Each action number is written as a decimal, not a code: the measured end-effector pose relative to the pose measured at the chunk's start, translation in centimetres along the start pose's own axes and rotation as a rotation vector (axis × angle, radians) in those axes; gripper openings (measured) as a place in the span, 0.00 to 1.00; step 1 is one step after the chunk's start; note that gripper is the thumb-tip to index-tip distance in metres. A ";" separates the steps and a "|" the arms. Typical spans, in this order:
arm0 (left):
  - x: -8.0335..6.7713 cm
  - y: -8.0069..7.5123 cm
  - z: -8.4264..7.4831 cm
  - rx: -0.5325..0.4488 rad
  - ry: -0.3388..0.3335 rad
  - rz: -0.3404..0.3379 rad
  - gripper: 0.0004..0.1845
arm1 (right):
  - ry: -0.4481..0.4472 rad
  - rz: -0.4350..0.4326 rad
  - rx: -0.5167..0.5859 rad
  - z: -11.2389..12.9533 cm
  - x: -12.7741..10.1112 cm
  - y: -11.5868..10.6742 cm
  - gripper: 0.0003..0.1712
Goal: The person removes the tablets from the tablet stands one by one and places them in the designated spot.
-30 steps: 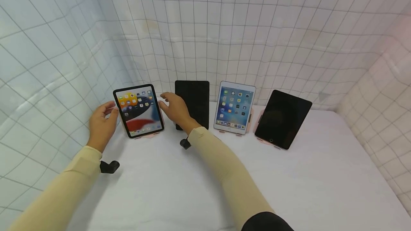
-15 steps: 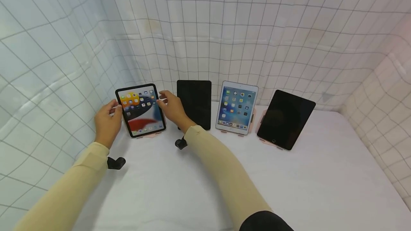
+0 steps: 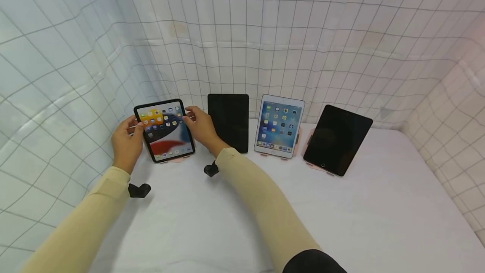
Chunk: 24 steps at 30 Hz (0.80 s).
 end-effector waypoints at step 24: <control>0.1 -1.4 -1.5 -0.093 0.033 -0.086 0.15 | -0.116 -0.136 0.152 0.9 -1.9 -1.1 0.08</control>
Point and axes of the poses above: each hand's wrist, its own x-axis towards the middle knuckle, its own y-axis out of the palm, z = x × y, the point moved 10 cm from there along x, towards the middle knuckle, and after that the axes turned 12 degrees about y, right-handed, at the moved point
